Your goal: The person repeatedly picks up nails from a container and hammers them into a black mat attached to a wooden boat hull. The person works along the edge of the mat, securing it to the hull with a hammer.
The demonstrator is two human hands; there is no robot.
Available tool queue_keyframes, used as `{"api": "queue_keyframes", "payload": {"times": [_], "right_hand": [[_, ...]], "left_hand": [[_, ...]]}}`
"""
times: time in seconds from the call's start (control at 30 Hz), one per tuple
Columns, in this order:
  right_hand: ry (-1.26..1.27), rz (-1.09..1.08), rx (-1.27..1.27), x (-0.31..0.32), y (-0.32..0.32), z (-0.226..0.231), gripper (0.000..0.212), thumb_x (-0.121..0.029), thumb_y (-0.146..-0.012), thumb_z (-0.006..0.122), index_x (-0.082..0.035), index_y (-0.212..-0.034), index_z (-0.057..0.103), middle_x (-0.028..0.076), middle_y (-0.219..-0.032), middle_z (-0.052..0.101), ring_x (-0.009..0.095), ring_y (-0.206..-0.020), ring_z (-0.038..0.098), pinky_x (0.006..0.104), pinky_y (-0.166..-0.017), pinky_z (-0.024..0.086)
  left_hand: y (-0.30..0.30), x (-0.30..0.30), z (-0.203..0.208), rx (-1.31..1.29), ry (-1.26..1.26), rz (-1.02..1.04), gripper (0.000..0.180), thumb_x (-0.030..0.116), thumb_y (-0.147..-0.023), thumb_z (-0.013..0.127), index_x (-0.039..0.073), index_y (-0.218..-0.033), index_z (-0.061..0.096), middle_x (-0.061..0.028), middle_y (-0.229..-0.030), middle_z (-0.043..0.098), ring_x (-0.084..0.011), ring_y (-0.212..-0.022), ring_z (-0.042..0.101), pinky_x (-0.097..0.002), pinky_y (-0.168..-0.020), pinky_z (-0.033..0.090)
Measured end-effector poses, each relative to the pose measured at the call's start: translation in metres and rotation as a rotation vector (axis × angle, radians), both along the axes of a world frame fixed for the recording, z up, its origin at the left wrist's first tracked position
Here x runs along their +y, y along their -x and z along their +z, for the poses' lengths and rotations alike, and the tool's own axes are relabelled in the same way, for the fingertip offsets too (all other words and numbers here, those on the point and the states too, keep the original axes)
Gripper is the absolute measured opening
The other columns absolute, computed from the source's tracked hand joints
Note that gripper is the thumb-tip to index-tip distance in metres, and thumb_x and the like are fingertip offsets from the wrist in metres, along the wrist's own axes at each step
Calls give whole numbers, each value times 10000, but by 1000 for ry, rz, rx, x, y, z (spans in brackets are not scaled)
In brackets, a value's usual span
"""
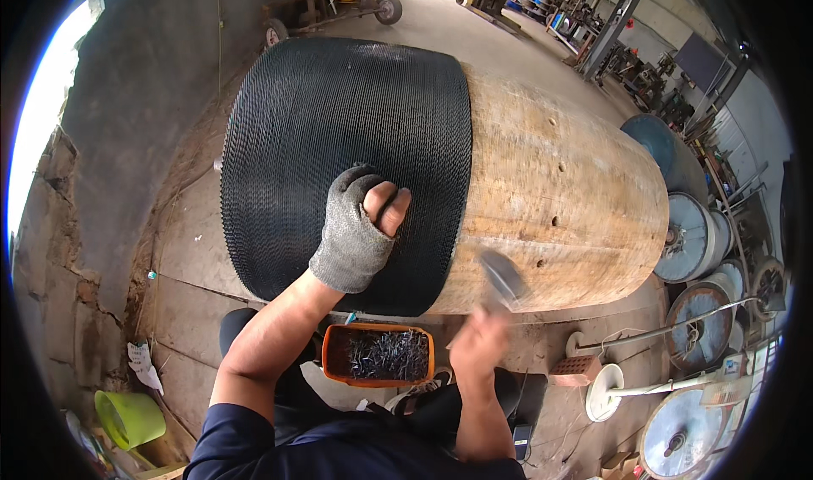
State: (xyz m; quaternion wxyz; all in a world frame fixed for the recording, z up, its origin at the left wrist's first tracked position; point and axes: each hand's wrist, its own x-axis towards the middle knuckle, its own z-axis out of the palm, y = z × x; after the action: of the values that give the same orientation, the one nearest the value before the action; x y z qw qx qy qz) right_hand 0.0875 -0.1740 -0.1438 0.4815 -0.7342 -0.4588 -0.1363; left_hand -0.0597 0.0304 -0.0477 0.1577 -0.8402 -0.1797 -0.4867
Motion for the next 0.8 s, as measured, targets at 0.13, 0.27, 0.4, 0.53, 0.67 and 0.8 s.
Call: {"api": "queue_keyframes", "payload": {"times": [0.13,0.27,0.4,0.53,0.67,0.8], "right_hand": [[59,82,173,-10,2,12,301,-288,-1081,457,-4,-990,493,74,-704,569,150,-574,535,299,-505,421],[-395,196,1,-14,11,38,269,-221,-1069,429,20,-968,496,50,-717,550,147,-561,490,284,-501,404],[145,-9,48,-3,1,5,233,-159,-985,588,47,-1090,556,231,-755,640,454,-674,636,503,-575,503],[118,2,224,-22,12,-13,248,-220,-1021,569,26,-1049,548,242,-729,615,475,-668,621,520,-576,479],[43,46,169,-25,9,-12,227,-217,-1030,555,8,-999,560,223,-702,606,470,-628,611,521,-564,478],[87,52,196,-30,3,-15,208,-212,-1031,555,-7,-997,567,211,-699,613,455,-624,616,512,-559,480]], "left_hand": [[-6,6,-6,-60,-85,61,466,-16,-738,690,93,-1188,638,-99,-1089,561,-314,-1005,584,-502,-923,478],[-11,14,-4,-27,-76,172,479,-22,-744,683,94,-1205,632,-101,-1101,561,-313,-1014,581,-481,-907,481],[-14,-8,17,31,-25,179,542,-66,-730,669,83,-1248,612,-115,-1109,558,-318,-1006,573,-456,-904,480],[-33,-67,-12,-22,201,-232,580,-107,-770,626,28,-1328,541,-114,-966,625,-335,-972,586,-478,-980,447],[-44,-79,-40,-15,443,-286,674,-69,-774,642,32,-1416,462,-92,-908,624,-313,-879,594,-474,-861,456],[-48,-76,-35,38,483,-269,718,-62,-753,651,31,-1433,439,-77,-855,632,-295,-782,597,-444,-807,461]]}}
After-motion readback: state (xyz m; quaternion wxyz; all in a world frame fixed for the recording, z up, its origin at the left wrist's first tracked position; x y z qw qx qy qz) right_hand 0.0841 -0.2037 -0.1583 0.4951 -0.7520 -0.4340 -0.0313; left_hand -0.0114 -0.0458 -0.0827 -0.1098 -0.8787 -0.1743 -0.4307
